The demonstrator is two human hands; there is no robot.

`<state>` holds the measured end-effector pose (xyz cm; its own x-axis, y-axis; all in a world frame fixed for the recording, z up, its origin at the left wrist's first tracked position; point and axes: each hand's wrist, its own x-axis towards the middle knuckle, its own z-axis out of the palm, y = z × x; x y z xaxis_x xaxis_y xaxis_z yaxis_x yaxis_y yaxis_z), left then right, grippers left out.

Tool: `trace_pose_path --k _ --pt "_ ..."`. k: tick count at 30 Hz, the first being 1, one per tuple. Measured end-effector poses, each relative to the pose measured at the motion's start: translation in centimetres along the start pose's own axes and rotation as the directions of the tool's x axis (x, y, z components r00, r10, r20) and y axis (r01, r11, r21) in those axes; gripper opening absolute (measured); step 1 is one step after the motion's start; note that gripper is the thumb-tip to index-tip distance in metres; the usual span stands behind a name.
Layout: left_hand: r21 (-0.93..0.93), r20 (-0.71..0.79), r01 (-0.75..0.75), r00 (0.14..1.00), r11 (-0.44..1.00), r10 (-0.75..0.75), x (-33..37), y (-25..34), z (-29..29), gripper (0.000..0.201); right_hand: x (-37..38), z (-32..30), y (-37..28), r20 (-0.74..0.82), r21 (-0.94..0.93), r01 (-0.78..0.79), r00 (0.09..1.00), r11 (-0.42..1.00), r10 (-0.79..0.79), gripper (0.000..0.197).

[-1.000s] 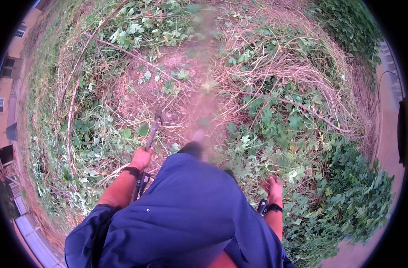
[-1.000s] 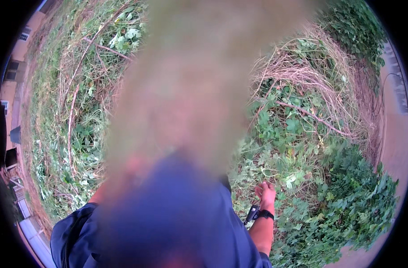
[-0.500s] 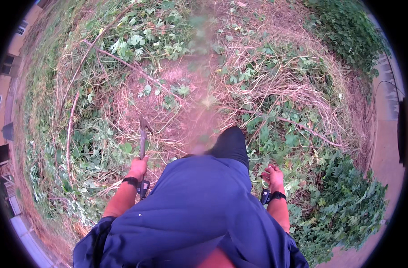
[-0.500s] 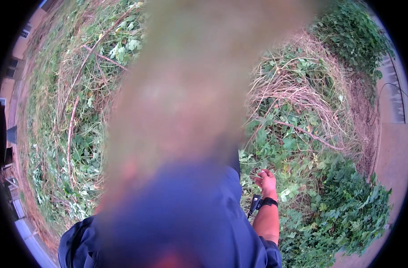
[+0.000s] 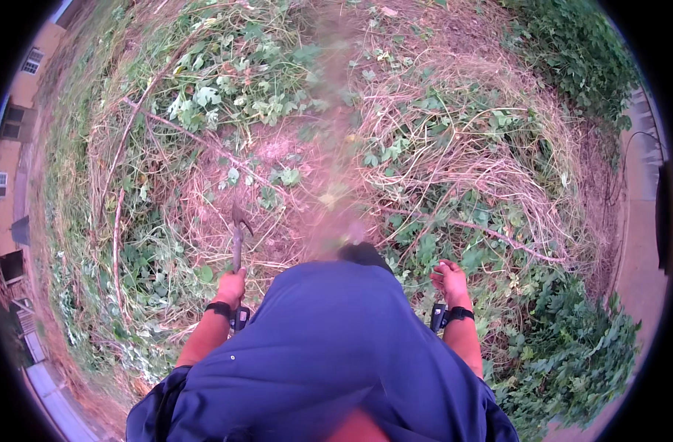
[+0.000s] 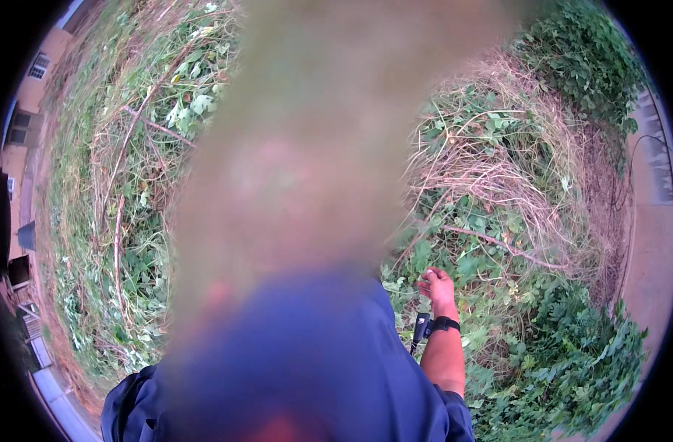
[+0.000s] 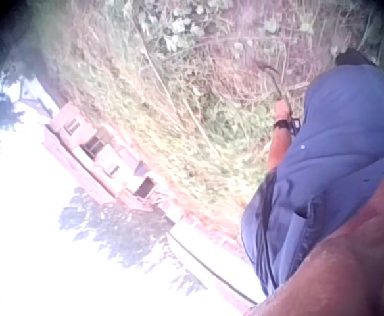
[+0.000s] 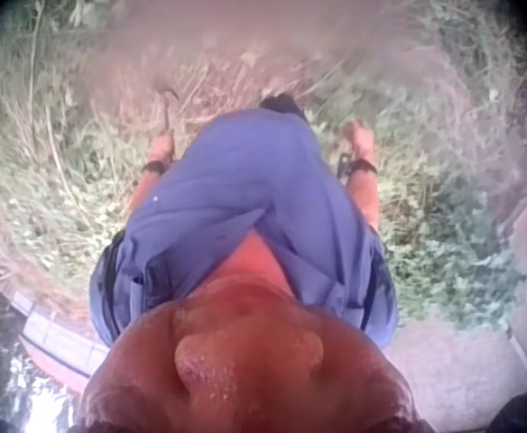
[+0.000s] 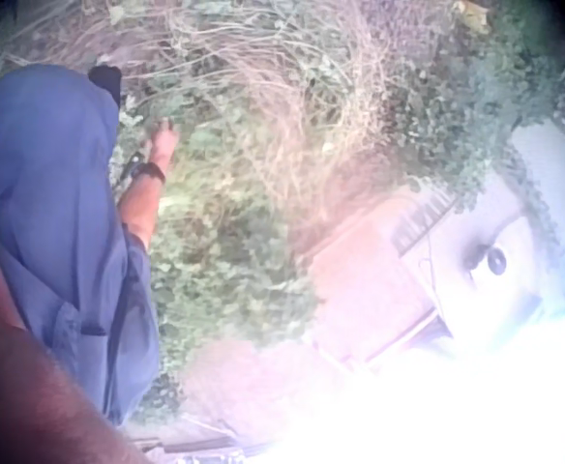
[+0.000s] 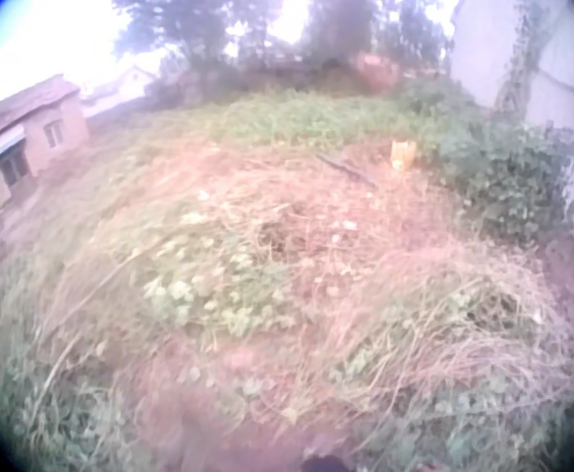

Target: The person clears weeds and dry vegetation from an outdoor area using a hand tool, occasionally pulling up vines and gathering the plant debris by hand.

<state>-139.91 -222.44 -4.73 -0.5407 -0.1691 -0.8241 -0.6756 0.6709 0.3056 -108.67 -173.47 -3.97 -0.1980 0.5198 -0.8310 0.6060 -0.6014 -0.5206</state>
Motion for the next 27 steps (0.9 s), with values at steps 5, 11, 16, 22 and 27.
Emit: trace_pose_path --k 5,11,16,22,27 --pt "-0.036 -0.023 -0.109 0.994 0.993 0.108 -0.7 8.0 3.0 0.035 3.3 -3.9 -4.0 -0.045 -0.031 -0.026 0.999 0.999 0.025 0.031" --pt "0.095 -0.173 -0.259 0.947 0.961 0.272 -2.2 12.4 3.2 0.038 7.6 -4.6 -6.6 0.012 -0.05 -0.055 0.998 0.997 0.056 0.03" --pt "0.036 -0.185 -0.134 0.973 0.99 0.138 -4.1 16.0 2.2 0.04 10.0 -0.8 -8.6 0.101 -0.083 0.001 0.995 0.997 0.007 0.029" --pt "0.055 -0.182 -0.136 0.973 0.989 0.144 -0.2 19.5 1.3 0.042 11.3 3.1 -12.5 0.085 -0.068 -0.037 0.995 0.997 0.043 0.03" --pt "0.05 -0.124 -0.114 0.985 0.992 0.12 7.3 25.9 0.7 0.044 13.8 5.3 -15.9 -0.012 0.015 -0.102 0.995 0.995 0.102 0.03"
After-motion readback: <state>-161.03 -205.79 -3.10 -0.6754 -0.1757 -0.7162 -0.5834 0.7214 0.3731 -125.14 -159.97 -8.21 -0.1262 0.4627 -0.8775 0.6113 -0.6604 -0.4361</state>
